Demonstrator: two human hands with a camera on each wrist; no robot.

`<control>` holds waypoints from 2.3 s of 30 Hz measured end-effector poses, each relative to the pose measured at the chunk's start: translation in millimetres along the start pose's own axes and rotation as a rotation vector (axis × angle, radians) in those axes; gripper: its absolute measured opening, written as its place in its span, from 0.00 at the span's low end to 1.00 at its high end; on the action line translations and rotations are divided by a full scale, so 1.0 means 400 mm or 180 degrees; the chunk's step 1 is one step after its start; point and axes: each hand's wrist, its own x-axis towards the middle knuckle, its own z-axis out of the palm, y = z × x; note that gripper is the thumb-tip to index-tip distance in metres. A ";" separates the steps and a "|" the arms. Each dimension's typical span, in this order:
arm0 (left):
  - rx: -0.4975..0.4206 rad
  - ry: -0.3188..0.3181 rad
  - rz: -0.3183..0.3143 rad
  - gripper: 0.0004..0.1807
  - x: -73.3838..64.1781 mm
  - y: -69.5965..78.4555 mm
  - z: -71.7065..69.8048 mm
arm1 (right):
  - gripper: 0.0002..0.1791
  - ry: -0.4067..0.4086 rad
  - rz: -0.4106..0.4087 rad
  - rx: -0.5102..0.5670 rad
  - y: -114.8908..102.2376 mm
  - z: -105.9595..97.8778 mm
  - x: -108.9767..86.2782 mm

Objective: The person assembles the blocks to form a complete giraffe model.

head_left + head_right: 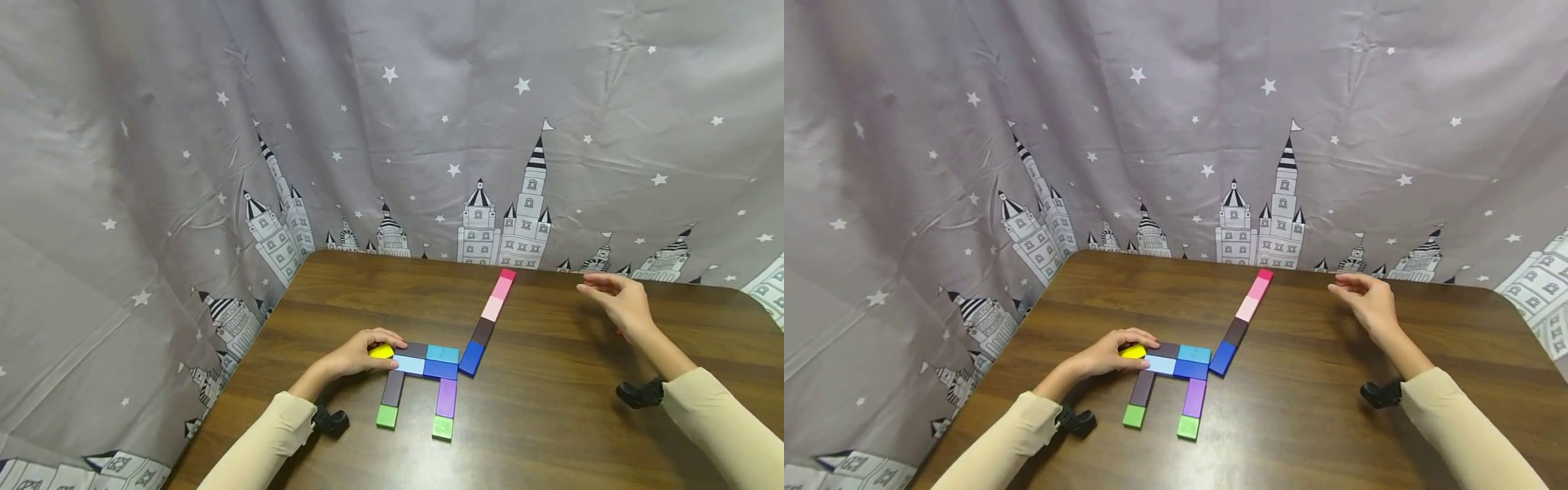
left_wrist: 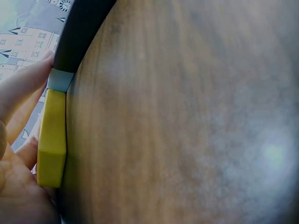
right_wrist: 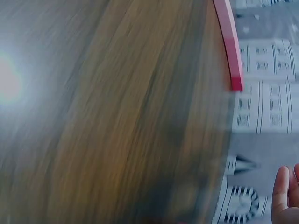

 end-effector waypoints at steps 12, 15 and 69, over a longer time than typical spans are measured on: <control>-0.0008 -0.0011 -0.0016 0.20 -0.003 -0.001 0.001 | 0.16 0.0490 0.0536 0.0110 0.050 -0.124 -0.044; -0.0017 0.0001 -0.0010 0.20 -0.001 -0.003 0.002 | 0.16 0.0638 0.0664 -0.0062 0.063 -0.130 -0.057; -0.0027 0.0022 -0.0019 0.20 0.000 0.006 0.000 | 0.22 0.0739 0.1523 -0.0941 0.103 -0.092 -0.114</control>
